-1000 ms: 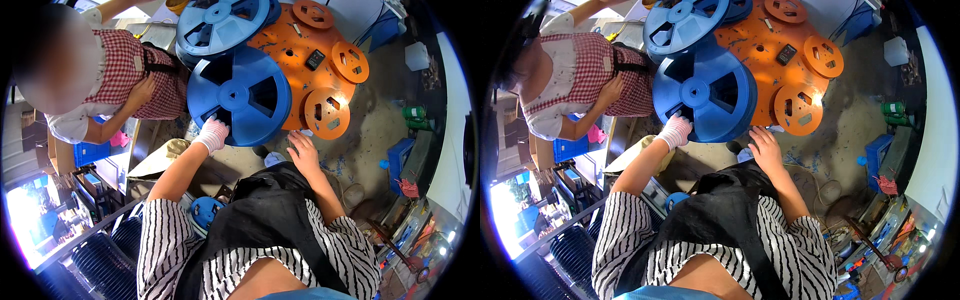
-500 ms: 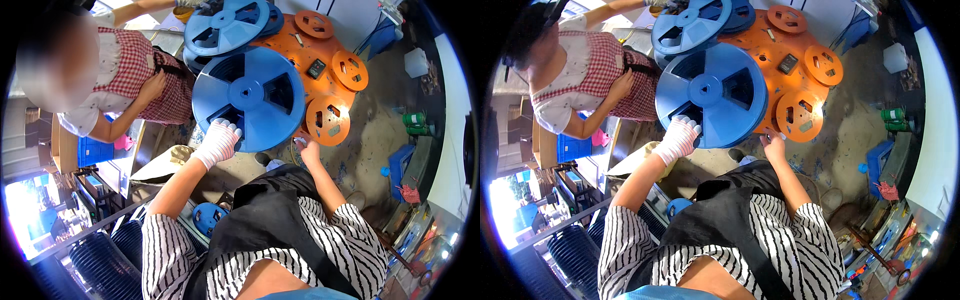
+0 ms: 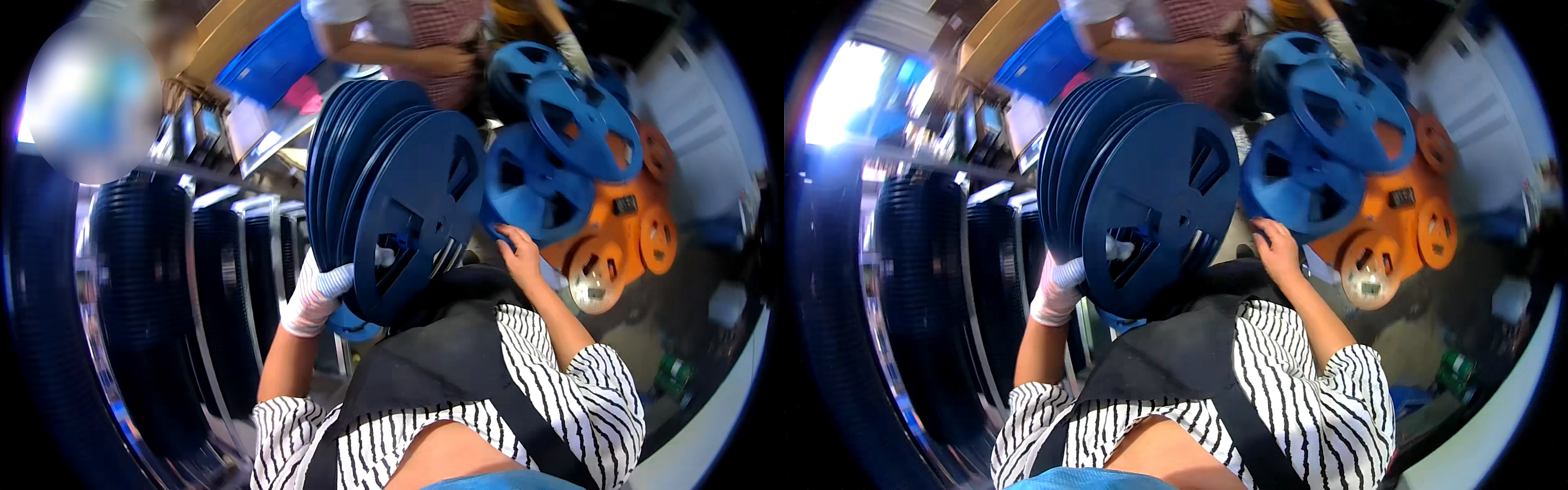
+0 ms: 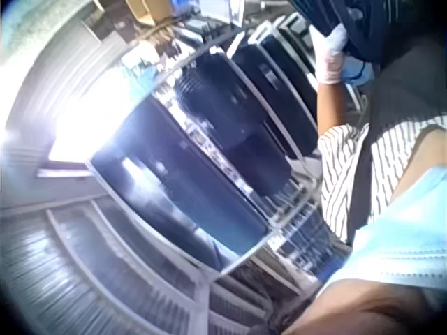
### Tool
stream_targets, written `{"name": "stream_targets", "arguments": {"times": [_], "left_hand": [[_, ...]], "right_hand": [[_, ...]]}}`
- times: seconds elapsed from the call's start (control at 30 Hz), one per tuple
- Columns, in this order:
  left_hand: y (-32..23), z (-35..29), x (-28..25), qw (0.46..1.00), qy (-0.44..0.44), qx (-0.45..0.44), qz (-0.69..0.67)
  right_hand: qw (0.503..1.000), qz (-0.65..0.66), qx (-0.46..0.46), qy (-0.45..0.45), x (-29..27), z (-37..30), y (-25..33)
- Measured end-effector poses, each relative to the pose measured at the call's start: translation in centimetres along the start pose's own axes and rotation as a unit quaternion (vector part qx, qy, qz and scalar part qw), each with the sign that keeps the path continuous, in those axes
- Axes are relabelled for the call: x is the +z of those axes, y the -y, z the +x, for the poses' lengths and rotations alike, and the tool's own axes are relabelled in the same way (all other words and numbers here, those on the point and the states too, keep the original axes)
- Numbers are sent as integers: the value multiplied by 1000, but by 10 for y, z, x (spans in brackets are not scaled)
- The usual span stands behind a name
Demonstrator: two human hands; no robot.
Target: The person repeatedly picks up blue plastic fan guards and places them onto a metal rack. The person handles the parts one at a time, stacking them in a vertical column on the rack.
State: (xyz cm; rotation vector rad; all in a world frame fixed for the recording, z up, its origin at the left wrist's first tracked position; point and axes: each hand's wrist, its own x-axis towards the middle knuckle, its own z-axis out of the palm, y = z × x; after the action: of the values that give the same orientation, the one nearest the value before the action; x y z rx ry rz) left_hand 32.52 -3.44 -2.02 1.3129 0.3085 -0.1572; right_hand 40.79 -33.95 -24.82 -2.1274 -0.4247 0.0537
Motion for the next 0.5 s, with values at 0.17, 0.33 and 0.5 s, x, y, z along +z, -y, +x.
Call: {"name": "stream_targets", "arguments": {"times": [0.17, 0.33, 0.5], "left_hand": [[63, -100, -69, 934, -189, 66, -295], [152, -180, -122, 833, -201, 282, -430], [170, -252, -99, 757, -251, 429, -424]], "right_hand": [[936, 130, -223, 240, 86, 6, 115], [820, 98, -410, 386, 161, 2, 152], [688, 46, -574, 442, 169, 12, 206]]}}
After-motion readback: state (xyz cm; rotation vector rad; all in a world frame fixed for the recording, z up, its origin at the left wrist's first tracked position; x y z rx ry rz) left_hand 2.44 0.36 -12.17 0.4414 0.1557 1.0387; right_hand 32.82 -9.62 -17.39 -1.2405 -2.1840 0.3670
